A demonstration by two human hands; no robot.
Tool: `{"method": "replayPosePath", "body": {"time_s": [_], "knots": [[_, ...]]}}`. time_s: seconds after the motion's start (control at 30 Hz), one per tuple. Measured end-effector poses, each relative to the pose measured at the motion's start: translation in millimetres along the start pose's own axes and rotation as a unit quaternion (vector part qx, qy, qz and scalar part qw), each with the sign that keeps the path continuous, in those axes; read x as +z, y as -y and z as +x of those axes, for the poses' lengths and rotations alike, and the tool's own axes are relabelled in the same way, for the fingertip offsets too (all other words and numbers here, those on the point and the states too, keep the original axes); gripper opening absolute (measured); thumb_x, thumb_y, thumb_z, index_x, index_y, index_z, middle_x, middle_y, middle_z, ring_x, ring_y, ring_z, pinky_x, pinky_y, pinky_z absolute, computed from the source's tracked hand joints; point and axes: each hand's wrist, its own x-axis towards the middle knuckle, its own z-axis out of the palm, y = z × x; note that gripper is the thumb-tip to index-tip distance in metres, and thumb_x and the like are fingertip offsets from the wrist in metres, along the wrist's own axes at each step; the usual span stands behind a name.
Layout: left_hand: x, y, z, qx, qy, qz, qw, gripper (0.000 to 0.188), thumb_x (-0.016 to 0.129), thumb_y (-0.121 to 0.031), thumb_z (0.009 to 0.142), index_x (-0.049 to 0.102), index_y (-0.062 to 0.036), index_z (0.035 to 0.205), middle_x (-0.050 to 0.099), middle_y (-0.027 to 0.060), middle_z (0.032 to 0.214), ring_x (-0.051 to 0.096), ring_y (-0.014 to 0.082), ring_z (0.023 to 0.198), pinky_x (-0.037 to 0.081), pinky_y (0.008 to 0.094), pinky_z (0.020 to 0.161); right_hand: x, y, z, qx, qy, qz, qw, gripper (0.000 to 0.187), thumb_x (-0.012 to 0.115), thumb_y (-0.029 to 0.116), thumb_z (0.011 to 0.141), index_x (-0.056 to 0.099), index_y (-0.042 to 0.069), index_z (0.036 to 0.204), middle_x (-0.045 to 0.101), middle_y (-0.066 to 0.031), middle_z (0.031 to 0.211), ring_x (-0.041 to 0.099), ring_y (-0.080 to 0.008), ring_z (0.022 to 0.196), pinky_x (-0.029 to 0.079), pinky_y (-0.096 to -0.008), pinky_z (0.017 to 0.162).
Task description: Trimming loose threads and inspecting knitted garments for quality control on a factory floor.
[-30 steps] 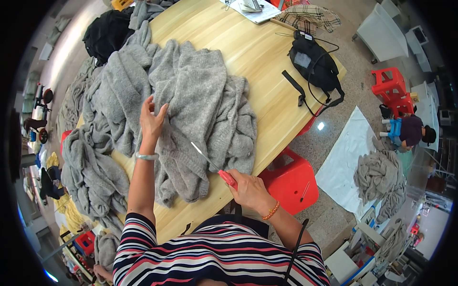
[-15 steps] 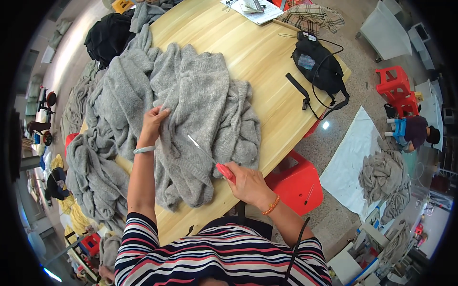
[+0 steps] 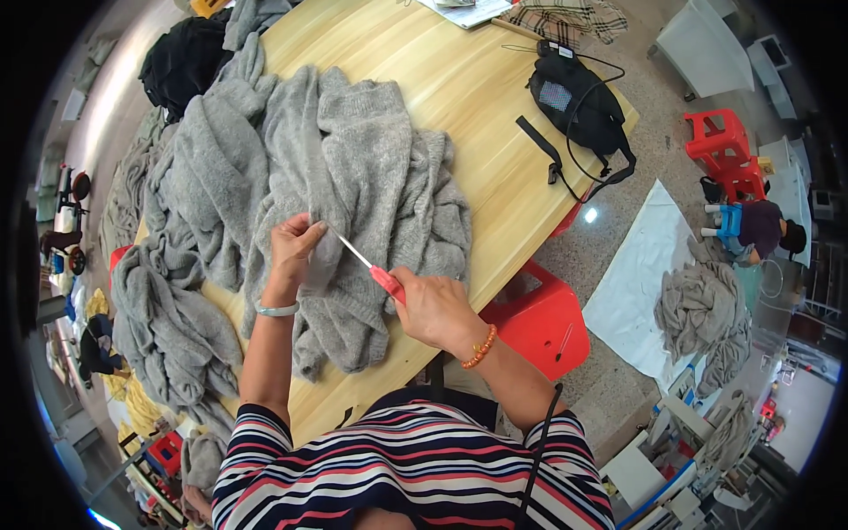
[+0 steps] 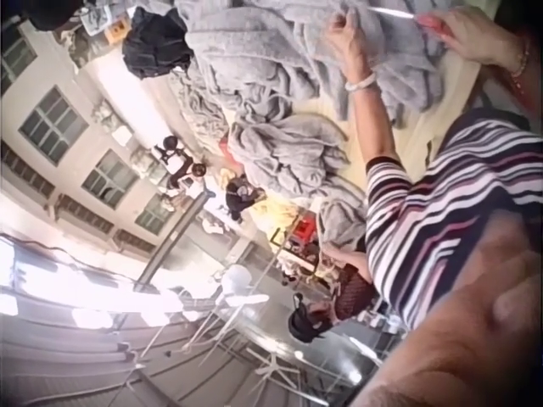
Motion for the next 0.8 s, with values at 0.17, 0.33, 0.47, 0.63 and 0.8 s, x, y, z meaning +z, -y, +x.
{"method": "replayPosePath", "body": {"time_s": [0.17, 0.33, 0.47, 0.63, 0.8], "knots": [[0.2, -5.9, -9.0, -0.012, 0.007, -0.051, 0.999, 0.020, 0.059, 0.006, 0.086, 0.068, 0.0037, 0.103, 0.071, 0.0046, 0.092, 0.064, 0.0088, 0.077, 0.051, 0.0219, 0.069, 10.0, -0.7, -8.1, -0.012, 0.038, -0.007, 0.999, 0.034, 0.059, 0.024, 0.087, 0.054, 0.008, 0.117, 0.066, -0.0240, 0.081, 0.064, -0.0433, 0.081, 0.049, -0.0509, 0.076], [-6.9, 8.9, -13.0, -0.023, 0.007, -0.082, 0.996, 0.021, 0.060, 0.003, 0.087, 0.067, 0.0044, 0.107, 0.071, 0.0065, 0.096, 0.065, 0.0104, 0.080, 0.052, 0.0232, 0.072, 26.1, -2.1, -20.9, -0.039, 0.059, -0.021, 0.997, 0.026, 0.058, 0.022, 0.087, 0.056, 0.007, 0.109, 0.067, -0.0217, 0.081, 0.065, -0.0424, 0.079, 0.050, -0.0511, 0.073], [-6.6, 20.6, -22.8, -0.061, -0.039, -0.158, 0.985, 0.018, 0.063, -0.002, 0.089, 0.064, 0.0023, 0.106, 0.070, 0.0060, 0.092, 0.065, 0.0116, 0.075, 0.052, 0.0239, 0.069, 27.4, 0.4, -30.8, 0.004, 0.080, -0.037, 0.996, 0.028, 0.057, 0.022, 0.087, 0.056, 0.007, 0.111, 0.068, -0.0209, 0.082, 0.065, -0.0419, 0.080, 0.050, -0.0512, 0.074], [-19.0, 71.2, -41.7, -0.065, -0.053, -0.235, 0.968, 0.013, 0.063, -0.006, 0.091, 0.062, -0.0019, 0.104, 0.068, 0.0041, 0.090, 0.063, 0.0116, 0.075, 0.051, 0.0236, 0.070, 41.8, -3.3, -48.9, 0.007, 0.111, -0.026, 0.993, 0.037, 0.059, 0.026, 0.088, 0.055, 0.010, 0.122, 0.067, -0.0225, 0.087, 0.064, -0.0425, 0.085, 0.050, -0.0513, 0.075], [-20.9, 93.2, -62.2, -0.078, -0.094, -0.263, 0.957, 0.019, 0.064, -0.010, 0.092, 0.060, -0.0021, 0.109, 0.067, 0.0042, 0.097, 0.062, 0.0117, 0.086, 0.050, 0.0238, 0.079, 57.1, -2.9, -63.5, 0.007, 0.098, -0.023, 0.995, 0.036, 0.059, 0.027, 0.088, 0.058, 0.011, 0.120, 0.066, -0.0227, 0.088, 0.064, -0.0427, 0.085, 0.050, -0.0504, 0.076]]}}
